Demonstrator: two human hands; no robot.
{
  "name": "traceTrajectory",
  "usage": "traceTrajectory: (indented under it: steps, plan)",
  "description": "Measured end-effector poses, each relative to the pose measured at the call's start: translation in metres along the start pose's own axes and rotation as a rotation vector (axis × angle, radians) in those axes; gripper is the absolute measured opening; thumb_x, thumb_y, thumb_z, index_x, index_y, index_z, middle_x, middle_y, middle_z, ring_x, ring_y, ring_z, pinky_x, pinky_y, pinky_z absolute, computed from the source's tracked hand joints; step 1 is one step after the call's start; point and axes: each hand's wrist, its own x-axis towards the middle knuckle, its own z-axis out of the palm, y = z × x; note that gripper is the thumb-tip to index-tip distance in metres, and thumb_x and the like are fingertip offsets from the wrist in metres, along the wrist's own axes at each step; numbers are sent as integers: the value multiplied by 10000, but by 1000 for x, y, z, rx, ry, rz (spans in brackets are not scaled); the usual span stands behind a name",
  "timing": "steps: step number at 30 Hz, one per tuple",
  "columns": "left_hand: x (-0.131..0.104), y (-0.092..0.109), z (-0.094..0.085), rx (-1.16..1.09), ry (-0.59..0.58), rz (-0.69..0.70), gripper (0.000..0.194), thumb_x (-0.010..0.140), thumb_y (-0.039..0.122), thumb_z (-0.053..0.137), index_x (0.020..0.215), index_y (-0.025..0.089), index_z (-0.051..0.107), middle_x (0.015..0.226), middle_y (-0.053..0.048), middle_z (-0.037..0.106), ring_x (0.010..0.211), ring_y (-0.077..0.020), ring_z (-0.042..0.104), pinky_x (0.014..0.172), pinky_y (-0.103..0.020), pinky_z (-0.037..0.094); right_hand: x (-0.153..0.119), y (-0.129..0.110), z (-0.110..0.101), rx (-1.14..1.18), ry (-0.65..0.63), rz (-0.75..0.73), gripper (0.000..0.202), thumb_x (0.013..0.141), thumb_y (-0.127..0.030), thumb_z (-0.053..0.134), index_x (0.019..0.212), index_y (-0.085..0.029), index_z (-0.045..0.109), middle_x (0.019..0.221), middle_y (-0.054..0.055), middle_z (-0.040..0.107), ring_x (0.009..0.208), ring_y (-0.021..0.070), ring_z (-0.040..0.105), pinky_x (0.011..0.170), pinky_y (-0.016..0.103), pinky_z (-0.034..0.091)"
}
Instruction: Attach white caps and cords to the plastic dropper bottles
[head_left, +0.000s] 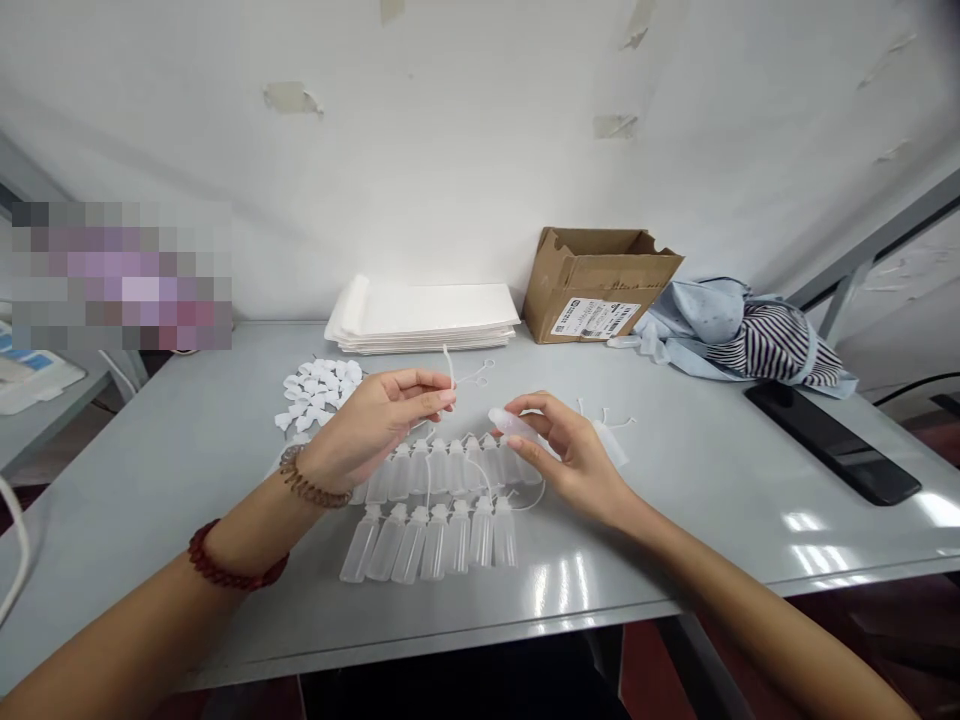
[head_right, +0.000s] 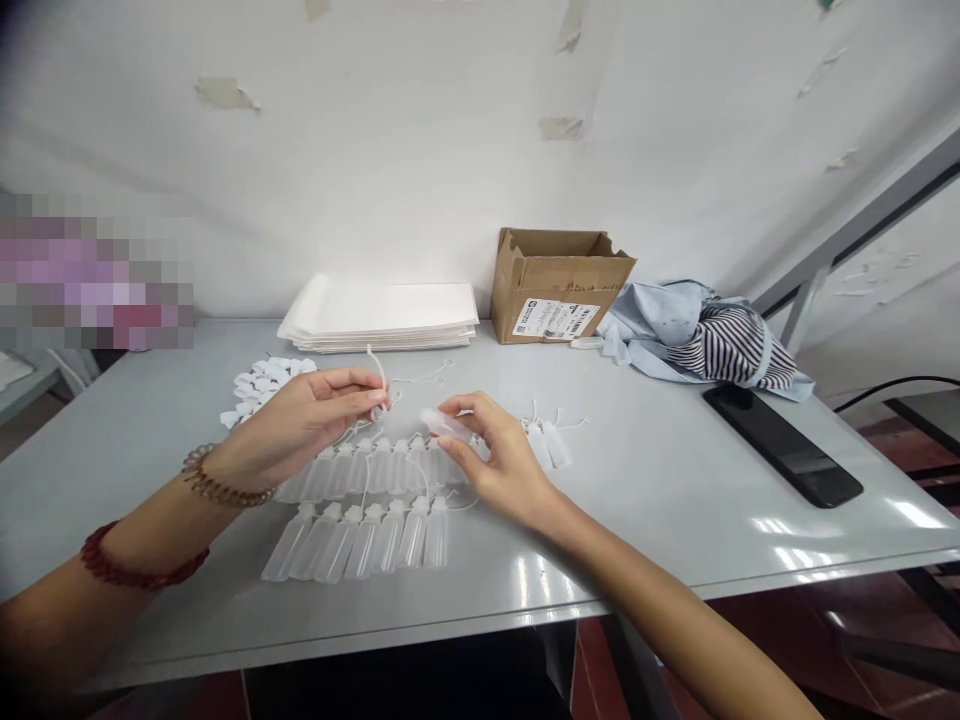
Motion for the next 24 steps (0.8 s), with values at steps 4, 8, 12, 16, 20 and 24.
traceTrajectory:
  steps: [4,8,12,16,20,24]
  plan:
    - [-14,-8,10,-214,41,-65,323,779,292,678,1088,203,650,940,-37,629,839,-144,568,883,-377,473,-5,-6,4,-63,-48,-86,188,876,-263,558,1059,-224,569,1020,63,604,952,192,611,856,391,529]
    - [-21,-9,17,-334,-12,-76,123,775,242,680,874,175,710,950,-26,609,783,-106,533,930,-351,451,-7,-6,5,-64,-74,-127,189,880,-237,548,1067,-225,569,1003,62,586,941,181,593,862,394,535]
    - [-23,-10,22,-391,-59,-74,65,788,227,666,773,168,691,904,-14,586,756,-94,508,900,-322,453,-7,-7,7,-68,-88,-135,188,877,-214,545,1063,-221,568,995,63,583,932,176,590,840,375,541]
    - [-25,-15,25,-395,-92,-75,75,809,243,648,779,178,672,873,-8,565,753,-99,486,822,-293,459,-7,-9,8,-109,-91,-163,190,867,-199,553,1055,-213,568,978,64,595,912,179,592,803,368,537]
    - [-26,-18,28,-398,-110,-80,75,814,255,644,794,186,663,875,-5,557,758,-102,470,788,-280,448,-8,-10,10,-129,-96,-201,199,862,-190,554,1058,-222,560,968,61,604,902,181,590,796,374,532]
    - [-26,-20,31,-421,-127,-84,83,814,266,640,798,186,655,871,-4,553,763,-108,475,769,-286,443,-10,-9,13,-84,-96,-183,234,857,-173,557,1085,-220,533,978,58,589,913,170,595,824,361,540]
